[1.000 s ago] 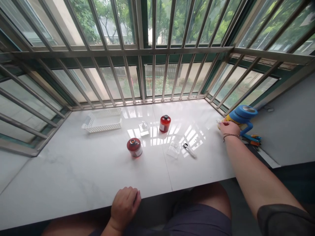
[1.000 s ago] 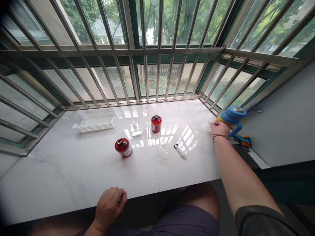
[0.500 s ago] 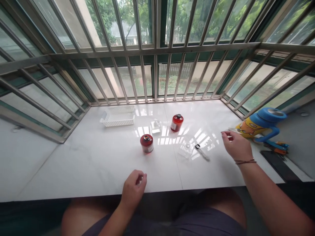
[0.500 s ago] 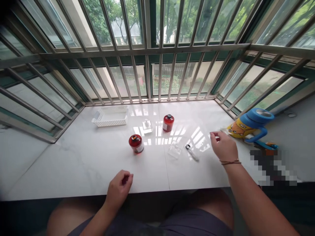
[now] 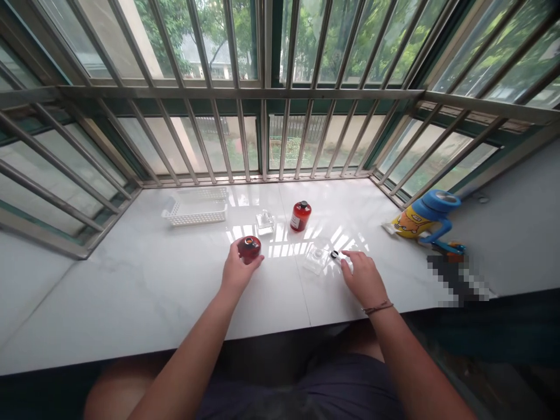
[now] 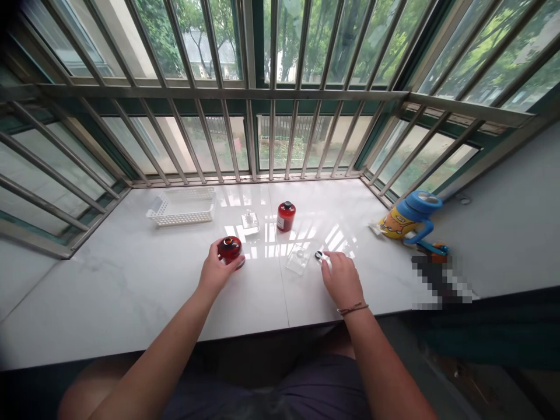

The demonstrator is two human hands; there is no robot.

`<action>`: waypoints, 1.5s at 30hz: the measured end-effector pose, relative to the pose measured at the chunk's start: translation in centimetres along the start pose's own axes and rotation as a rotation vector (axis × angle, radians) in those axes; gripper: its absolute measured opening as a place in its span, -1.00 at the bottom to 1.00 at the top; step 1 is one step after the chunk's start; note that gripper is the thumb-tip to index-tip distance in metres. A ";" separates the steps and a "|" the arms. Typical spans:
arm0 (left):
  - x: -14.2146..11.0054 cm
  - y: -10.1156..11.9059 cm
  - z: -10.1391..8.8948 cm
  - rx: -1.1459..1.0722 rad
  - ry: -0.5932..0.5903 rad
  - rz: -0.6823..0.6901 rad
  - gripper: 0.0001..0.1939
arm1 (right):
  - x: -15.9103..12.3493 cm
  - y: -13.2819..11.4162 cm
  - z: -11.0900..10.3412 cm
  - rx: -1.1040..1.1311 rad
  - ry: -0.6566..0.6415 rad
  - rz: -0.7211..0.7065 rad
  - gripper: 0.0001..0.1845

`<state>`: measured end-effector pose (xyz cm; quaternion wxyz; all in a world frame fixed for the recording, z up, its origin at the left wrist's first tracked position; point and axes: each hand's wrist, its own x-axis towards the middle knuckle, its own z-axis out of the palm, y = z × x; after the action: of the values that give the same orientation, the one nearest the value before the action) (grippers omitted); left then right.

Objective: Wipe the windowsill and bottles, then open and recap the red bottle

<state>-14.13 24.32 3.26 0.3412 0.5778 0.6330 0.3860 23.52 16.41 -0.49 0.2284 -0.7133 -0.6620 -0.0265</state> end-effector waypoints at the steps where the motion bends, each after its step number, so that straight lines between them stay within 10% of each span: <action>1: -0.1 0.0 0.1 -0.002 0.014 0.003 -0.19 | -0.3 0.4 0.3 -0.040 -0.005 0.054 -0.60; 29: -7.3 -5.8 0.0 -0.121 -0.133 0.087 -0.14 | -0.3 1.3 -0.2 0.155 0.033 0.286 -0.56; 38: -7.4 -5.8 -0.1 -0.104 -0.139 0.104 -0.15 | 0.6 -7.2 -7.2 0.317 0.101 -0.014 -0.62; 45: -7.8 -5.8 0.0 -0.096 -0.110 0.118 -0.23 | 3.8 -7.2 -9.5 0.116 -0.037 -0.120 -0.70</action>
<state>-16.08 16.38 -1.98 0.3796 0.6174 0.5589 0.4030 19.57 16.65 11.40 0.2551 -0.6581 -0.7083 0.0116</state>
